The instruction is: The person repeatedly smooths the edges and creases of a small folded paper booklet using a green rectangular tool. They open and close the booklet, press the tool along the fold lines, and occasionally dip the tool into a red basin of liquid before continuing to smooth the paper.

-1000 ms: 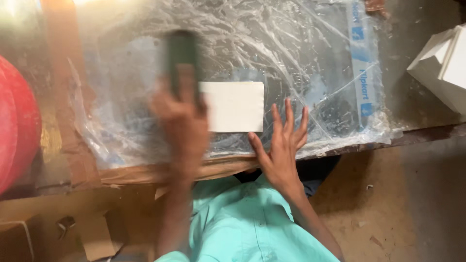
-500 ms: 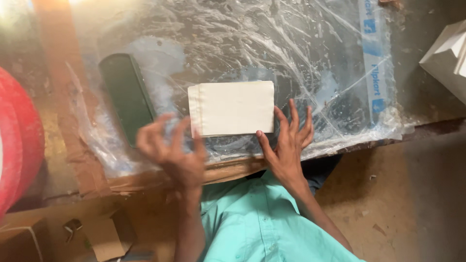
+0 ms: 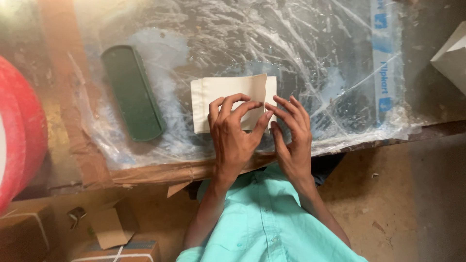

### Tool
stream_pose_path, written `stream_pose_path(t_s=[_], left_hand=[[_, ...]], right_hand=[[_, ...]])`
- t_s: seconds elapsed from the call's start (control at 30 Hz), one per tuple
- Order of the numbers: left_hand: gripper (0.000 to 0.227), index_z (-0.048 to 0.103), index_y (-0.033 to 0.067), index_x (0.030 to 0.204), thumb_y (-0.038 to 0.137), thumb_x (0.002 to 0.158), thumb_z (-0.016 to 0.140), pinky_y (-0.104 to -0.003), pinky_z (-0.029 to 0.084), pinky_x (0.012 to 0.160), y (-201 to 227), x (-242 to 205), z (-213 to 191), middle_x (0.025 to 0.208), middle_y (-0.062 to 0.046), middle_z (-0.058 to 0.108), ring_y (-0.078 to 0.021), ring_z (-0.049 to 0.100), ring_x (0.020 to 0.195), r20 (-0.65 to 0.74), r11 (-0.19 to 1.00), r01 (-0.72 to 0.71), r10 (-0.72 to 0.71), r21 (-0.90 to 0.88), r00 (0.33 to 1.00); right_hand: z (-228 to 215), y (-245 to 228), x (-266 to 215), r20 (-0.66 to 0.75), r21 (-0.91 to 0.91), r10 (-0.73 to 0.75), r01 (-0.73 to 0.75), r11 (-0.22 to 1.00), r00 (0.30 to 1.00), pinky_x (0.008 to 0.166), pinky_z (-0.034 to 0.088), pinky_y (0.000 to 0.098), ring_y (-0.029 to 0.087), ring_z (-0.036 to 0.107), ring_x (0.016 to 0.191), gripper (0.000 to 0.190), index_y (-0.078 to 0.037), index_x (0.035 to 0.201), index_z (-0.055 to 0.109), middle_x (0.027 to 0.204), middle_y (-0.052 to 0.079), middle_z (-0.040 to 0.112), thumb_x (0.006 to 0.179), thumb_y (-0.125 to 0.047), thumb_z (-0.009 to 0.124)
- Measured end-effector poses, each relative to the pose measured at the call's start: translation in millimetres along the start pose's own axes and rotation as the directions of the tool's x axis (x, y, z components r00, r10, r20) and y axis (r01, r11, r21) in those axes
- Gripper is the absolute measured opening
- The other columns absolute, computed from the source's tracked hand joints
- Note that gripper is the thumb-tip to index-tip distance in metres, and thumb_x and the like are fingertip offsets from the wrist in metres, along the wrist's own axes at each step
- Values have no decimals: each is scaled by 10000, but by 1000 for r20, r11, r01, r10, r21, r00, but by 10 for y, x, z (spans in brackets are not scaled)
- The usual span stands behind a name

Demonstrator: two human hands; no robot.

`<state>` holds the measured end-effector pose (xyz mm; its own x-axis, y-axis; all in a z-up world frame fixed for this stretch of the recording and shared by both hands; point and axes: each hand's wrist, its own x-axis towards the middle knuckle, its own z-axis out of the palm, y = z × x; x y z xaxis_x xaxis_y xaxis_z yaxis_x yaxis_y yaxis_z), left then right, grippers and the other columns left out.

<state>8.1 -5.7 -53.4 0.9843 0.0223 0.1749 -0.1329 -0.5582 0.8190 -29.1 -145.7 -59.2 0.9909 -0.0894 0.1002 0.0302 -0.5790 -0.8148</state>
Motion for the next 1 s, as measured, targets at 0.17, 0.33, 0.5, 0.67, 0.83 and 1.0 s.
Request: stream_pose_path(t_s=[0.17, 0.33, 0.5, 0.67, 0.83, 1.0], left_hand=[[198, 811, 125, 958, 300, 866, 811, -406, 479, 939, -16, 76, -42, 1087, -35, 708, -272, 555, 1118, -9, 995, 73, -74, -62, 997], [169, 804, 131, 929, 282, 852, 811, -354, 544, 823, -97, 95, -38, 1047, -18, 710, -233, 569, 1092, 60, 971, 169, -161, -170, 985], [153, 806, 103, 912, 250, 874, 820, -382, 527, 859, -202, 69, 13, 1051, -33, 724, -242, 577, 1074, 47, 984, 110, -104, -143, 993], [166, 772, 117, 887, 279, 869, 804, -340, 574, 844, -283, 62, -63, 1080, -39, 681, -246, 545, 1132, -3, 971, 199, -201, -134, 980], [154, 777, 94, 848, 233, 836, 843, -447, 454, 942, -388, -22, -333, 1046, -52, 685, -272, 521, 1086, -216, 944, 146, -82, 296, 973], [298, 754, 95, 936, 360, 833, 846, -432, 435, 889, -612, -138, -644, 995, -43, 683, -260, 510, 1055, -371, 911, 242, -109, 334, 922]], right_hand=[[12, -46, 123, 18, 105, -23, 21, 994, 1000, 1178, 406, 457, 330, 518, 1426, 353, -69, 1287, 689, 1424, 111, 646, 935, -43, 698], [1, -53, 152, 43, 144, 2, -9, 990, 999, 1160, 430, 421, 294, 558, 1395, 330, -67, 1278, 697, 1398, 106, 666, 948, -64, 698], [17, -6, 126, 47, 159, 17, -24, 987, 999, 1159, 433, 427, 287, 567, 1389, 314, -67, 1276, 700, 1377, 100, 681, 961, -73, 689], [-3, -38, 94, -101, 43, -6, 11, 999, 995, 1159, 436, 453, 305, 535, 1383, 325, -52, 1324, 652, 1434, 111, 595, 1001, -78, 663], [227, -219, 232, -12, -177, -248, 242, 954, 969, 1129, 502, 425, 275, 608, 1317, 284, -124, 1221, 708, 1370, 33, 650, 952, -32, 717], [493, -376, 471, 166, -213, -352, 382, 899, 921, 1000, 508, 442, 357, 614, 1194, 346, -80, 1175, 659, 1330, 111, 615, 840, -29, 731]])
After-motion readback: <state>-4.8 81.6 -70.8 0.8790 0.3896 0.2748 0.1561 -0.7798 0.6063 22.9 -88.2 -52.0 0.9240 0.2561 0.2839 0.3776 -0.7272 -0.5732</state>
